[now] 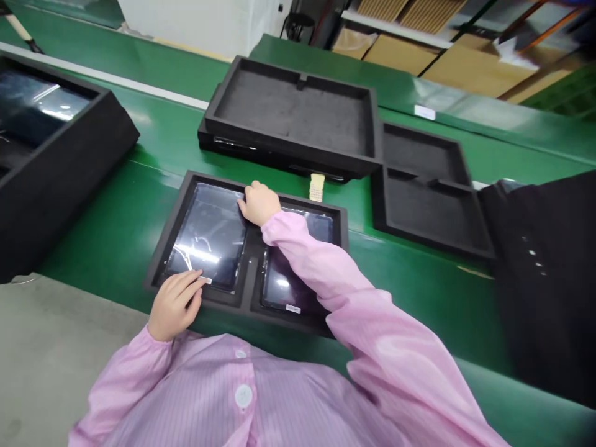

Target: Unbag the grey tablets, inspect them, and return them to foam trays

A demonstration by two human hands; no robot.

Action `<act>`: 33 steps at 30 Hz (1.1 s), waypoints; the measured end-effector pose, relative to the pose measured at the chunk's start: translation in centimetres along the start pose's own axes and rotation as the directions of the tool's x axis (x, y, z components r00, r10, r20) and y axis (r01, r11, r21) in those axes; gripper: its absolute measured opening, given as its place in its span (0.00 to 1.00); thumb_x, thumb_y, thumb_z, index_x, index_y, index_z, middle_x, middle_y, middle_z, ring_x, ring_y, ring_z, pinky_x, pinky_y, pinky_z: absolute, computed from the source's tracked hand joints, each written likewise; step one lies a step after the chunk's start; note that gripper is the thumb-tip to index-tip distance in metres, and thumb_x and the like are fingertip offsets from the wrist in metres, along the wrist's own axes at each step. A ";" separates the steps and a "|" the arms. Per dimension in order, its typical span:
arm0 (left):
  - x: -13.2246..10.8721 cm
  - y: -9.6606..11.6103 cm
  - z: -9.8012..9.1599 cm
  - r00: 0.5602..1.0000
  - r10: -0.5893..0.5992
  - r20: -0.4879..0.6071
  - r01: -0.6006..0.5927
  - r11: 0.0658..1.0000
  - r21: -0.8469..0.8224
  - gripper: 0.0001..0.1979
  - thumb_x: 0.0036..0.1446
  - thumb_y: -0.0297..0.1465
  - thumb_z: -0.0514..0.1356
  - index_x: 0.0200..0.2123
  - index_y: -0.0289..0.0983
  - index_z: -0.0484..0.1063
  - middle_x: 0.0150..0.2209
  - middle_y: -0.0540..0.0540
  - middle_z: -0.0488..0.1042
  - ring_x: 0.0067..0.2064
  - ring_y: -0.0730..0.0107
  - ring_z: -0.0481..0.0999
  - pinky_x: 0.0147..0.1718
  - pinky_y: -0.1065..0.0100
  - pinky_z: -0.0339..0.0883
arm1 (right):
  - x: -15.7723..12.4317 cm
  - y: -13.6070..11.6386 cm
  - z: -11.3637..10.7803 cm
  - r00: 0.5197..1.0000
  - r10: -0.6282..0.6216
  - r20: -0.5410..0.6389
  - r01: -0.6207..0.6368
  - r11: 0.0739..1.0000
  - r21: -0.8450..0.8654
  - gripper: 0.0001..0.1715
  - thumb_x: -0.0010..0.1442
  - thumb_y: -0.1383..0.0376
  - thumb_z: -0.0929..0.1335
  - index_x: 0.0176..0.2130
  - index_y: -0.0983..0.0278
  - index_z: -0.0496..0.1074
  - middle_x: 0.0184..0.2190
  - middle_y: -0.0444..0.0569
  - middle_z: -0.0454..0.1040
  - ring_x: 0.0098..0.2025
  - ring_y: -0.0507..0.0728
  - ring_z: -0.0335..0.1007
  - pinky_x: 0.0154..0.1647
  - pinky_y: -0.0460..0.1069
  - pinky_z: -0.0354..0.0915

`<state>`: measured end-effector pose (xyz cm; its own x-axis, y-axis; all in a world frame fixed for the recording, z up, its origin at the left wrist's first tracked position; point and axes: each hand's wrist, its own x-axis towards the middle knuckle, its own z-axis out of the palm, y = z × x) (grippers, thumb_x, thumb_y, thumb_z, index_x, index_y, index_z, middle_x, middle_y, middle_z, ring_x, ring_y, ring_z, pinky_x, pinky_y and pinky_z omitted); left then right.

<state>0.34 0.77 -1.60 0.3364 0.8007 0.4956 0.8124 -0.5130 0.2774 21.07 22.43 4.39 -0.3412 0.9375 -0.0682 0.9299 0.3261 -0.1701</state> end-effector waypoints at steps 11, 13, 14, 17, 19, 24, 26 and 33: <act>-1.5 -1.7 -0.5 0.993 0.105 0.045 -0.105 0.994 0.000 0.10 0.65 0.34 0.59 0.46 0.39 0.77 0.45 0.47 0.82 0.46 0.66 0.81 0.45 0.65 0.64 | 0.1 2.5 1.6 0.997 -0.074 -0.029 0.077 0.990 0.118 0.13 0.60 0.59 0.70 0.42 0.64 0.79 0.42 0.55 0.74 0.48 0.65 0.66 0.51 0.60 0.59; -1.6 -1.8 -0.4 0.993 0.114 -0.007 -0.114 0.993 -0.030 0.08 0.64 0.32 0.61 0.44 0.38 0.77 0.40 0.49 0.83 0.42 0.70 0.81 0.43 0.67 0.64 | -0.1 2.3 2.0 0.997 -0.022 -0.069 0.031 0.992 0.121 0.13 0.60 0.59 0.70 0.41 0.64 0.80 0.42 0.55 0.74 0.48 0.66 0.66 0.50 0.61 0.58; -1.7 -1.8 -0.3 0.993 0.116 -0.030 -0.117 0.992 -0.045 0.07 0.63 0.31 0.61 0.43 0.38 0.76 0.38 0.50 0.83 0.39 0.71 0.81 0.41 0.67 0.65 | -0.2 2.2 2.1 0.997 0.000 -0.080 0.009 0.993 0.115 0.12 0.60 0.60 0.70 0.41 0.64 0.80 0.41 0.56 0.74 0.48 0.66 0.66 0.49 0.61 0.59; -1.7 -1.8 -0.2 0.990 0.128 -0.055 -0.133 0.987 -0.087 0.05 0.62 0.30 0.63 0.41 0.37 0.76 0.33 0.51 0.83 0.36 0.73 0.80 0.38 0.69 0.65 | -0.3 2.0 2.2 0.996 0.027 -0.081 -0.020 0.996 0.092 0.11 0.60 0.61 0.69 0.39 0.65 0.79 0.41 0.57 0.74 0.47 0.67 0.66 0.47 0.61 0.61; -1.7 -1.8 -0.1 0.990 0.121 -0.065 -0.127 0.988 -0.092 0.05 0.62 0.30 0.62 0.40 0.38 0.77 0.32 0.52 0.82 0.35 0.74 0.79 0.40 0.69 0.65 | -0.3 1.9 2.1 0.997 0.024 -0.077 -0.018 0.997 0.070 0.16 0.60 0.60 0.69 0.44 0.67 0.78 0.43 0.60 0.74 0.47 0.68 0.66 0.47 0.62 0.62; -2.1 -1.9 0.0 0.989 0.001 -0.147 -0.004 1.000 -0.025 0.08 0.63 0.37 0.62 0.37 0.40 0.78 0.31 0.53 0.83 0.35 0.74 0.80 0.56 0.65 0.55 | -0.4 2.2 2.2 0.999 -0.041 -0.035 0.040 0.999 -0.034 0.22 0.63 0.56 0.65 0.47 0.68 0.77 0.43 0.62 0.74 0.50 0.73 0.65 0.47 0.65 0.62; -2.4 -2.2 -0.1 0.989 -0.050 -0.142 0.050 0.999 -0.002 0.11 0.63 0.40 0.61 0.37 0.40 0.78 0.32 0.51 0.83 0.35 0.71 0.80 0.60 0.63 0.49 | -0.3 2.6 2.3 0.997 -0.067 -0.038 0.067 0.998 0.004 0.19 0.63 0.55 0.65 0.43 0.65 0.78 0.41 0.59 0.76 0.48 0.70 0.66 0.47 0.64 0.62; -3.3 -3.0 -0.6 0.989 -0.087 -0.120 0.091 0.996 0.025 0.08 0.62 0.40 0.62 0.38 0.43 0.79 0.31 0.54 0.83 0.34 0.71 0.80 0.59 0.63 0.49 | -2.2 0.6 1.5 0.979 -0.146 -0.144 0.168 0.973 0.157 0.12 0.61 0.60 0.66 0.31 0.60 0.77 0.35 0.54 0.79 0.42 0.66 0.70 0.46 0.62 0.63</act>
<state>-3.50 -0.47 -3.58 0.2043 0.7995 0.5649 0.8514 -0.4299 0.3004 22.22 20.37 2.94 -0.4503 0.8873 0.0992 0.8260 0.4562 -0.3310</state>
